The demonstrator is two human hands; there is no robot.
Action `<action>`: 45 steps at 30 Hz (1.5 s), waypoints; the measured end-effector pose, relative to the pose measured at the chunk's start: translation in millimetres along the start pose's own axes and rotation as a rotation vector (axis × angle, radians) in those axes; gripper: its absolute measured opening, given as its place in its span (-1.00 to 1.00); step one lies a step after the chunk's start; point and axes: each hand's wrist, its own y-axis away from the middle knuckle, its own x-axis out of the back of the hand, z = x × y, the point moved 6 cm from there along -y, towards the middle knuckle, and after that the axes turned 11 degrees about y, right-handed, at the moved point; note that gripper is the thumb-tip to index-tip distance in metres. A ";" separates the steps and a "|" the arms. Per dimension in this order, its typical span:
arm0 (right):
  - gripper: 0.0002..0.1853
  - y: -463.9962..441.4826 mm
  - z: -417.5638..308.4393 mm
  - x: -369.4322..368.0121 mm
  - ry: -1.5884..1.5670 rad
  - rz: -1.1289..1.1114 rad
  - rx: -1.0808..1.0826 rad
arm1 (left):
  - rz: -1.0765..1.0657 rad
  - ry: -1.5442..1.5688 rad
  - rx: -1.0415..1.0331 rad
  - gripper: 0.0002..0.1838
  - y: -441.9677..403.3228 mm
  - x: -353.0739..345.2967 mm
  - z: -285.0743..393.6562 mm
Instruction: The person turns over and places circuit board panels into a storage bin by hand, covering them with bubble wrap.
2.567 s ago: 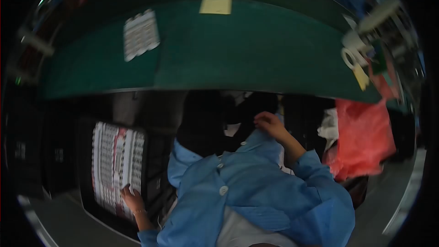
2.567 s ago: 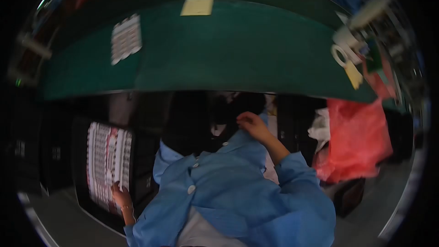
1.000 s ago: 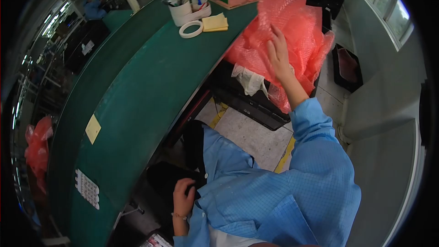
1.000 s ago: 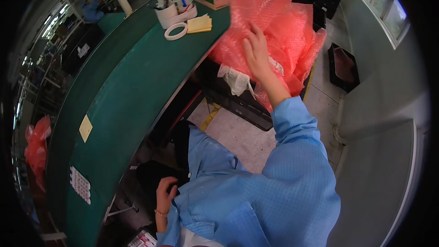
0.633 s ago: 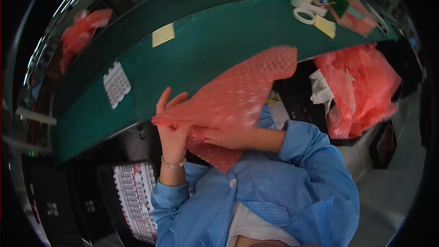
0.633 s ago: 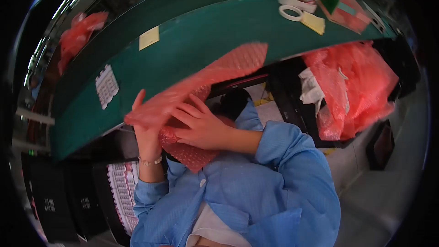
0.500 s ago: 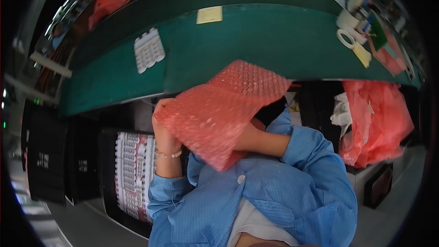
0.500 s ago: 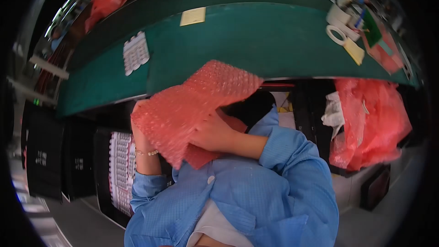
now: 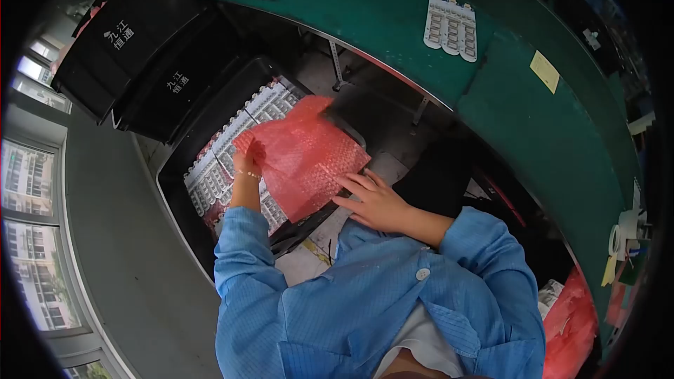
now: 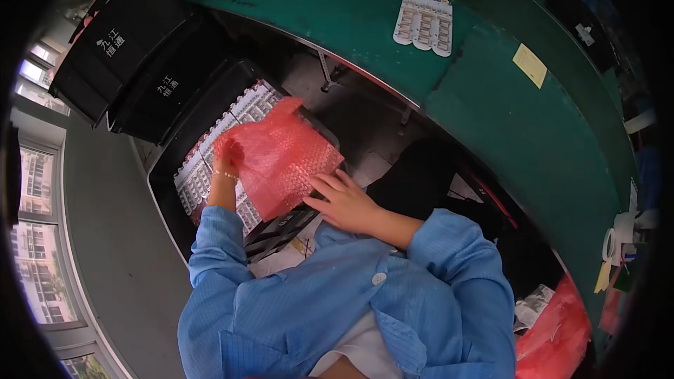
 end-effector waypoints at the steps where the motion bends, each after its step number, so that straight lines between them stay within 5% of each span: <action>1: -0.46 -11.8 3.2 -3.8 -0.004 -0.011 0.001 | 0.075 -0.124 -0.128 -0.86 -4.9 5.4 4.0; 5: -0.49 -46.2 23.8 -31.1 0.059 0.035 -0.004 | 0.265 -0.348 -0.241 -0.72 -45.5 41.9 -6.2; 7: -0.50 -59.1 33.5 -40.0 0.079 0.040 -0.013 | 0.364 -0.807 -0.450 -0.59 -73.1 68.3 -1.5; 9: -0.53 -69.3 43.3 -55.8 0.056 -0.135 -0.064 | 0.384 -0.756 -0.482 -0.51 -68.1 67.5 -8.7; 12: -0.54 -84.1 45.4 -46.1 0.086 0.025 -0.035 | 0.489 -0.719 -0.544 -0.46 -52.9 63.1 -14.4; 14: -0.54 -85.0 50.8 -67.0 0.042 -0.069 -0.036 | 0.568 -0.738 -0.573 -0.47 -42.2 61.2 -17.3; 16: -0.51 -93.5 51.6 -66.8 0.001 -0.150 -0.036 | 0.455 -0.417 -0.510 -0.53 -34.8 58.1 -24.6; 18: -0.47 -89.9 55.1 -86.7 0.004 -0.671 -0.121 | 0.403 -0.366 -0.466 -0.59 -32.3 56.8 -22.9; 21: -0.51 -90.5 54.4 -85.8 0.029 -0.686 -0.138 | 0.258 -0.189 -0.306 -0.68 -30.3 49.7 -20.0; 25: -0.52 -83.9 51.7 -78.4 0.076 -0.448 -0.098 | -0.088 0.151 -0.036 -0.70 -28.6 35.2 -15.4; 27: -0.51 -82.6 48.9 -60.1 0.103 -0.008 -0.081 | -0.130 0.140 -0.035 -0.67 -19.6 26.2 -10.0; 29: -0.49 -82.8 51.4 -70.6 0.124 -0.124 -0.091 | -0.169 0.125 -0.032 -0.64 -17.7 21.6 -10.2; 31: -0.46 -91.9 52.3 -70.2 0.141 -0.237 -0.103 | 0.000 -0.147 -0.176 -0.64 -35.9 42.3 -8.9; 32: -0.44 -95.0 53.9 -75.3 0.116 -0.474 -0.119 | -0.007 -0.152 -0.175 -0.64 -42.1 46.4 -12.6; 33: -0.42 -93.7 54.6 -81.1 0.088 -0.711 -0.135 | 0.250 -0.544 -0.354 -0.60 -37.2 51.3 -0.4; 34: -0.42 -98.6 55.5 -80.4 0.087 -0.704 -0.139 | 0.512 -0.932 -0.533 -0.56 -27.3 49.7 14.4; 37: -0.37 -95.8 55.5 -90.5 0.057 -0.893 -0.149 | 0.720 -1.232 -0.780 -0.45 25.8 2.1 25.1; 39: -0.36 -96.5 55.7 -89.9 0.102 -0.849 -0.147 | 0.650 -1.333 -0.945 -0.51 40.4 -20.7 28.7; 41: -0.36 -97.2 56.7 -90.4 0.094 -0.850 -0.157 | 0.243 -1.611 -1.267 -0.59 49.5 -63.0 20.0; 45: -0.35 -96.7 53.4 -80.5 0.073 -0.867 -0.176 | -0.083 -1.529 -1.063 -0.66 -4.3 -86.0 2.7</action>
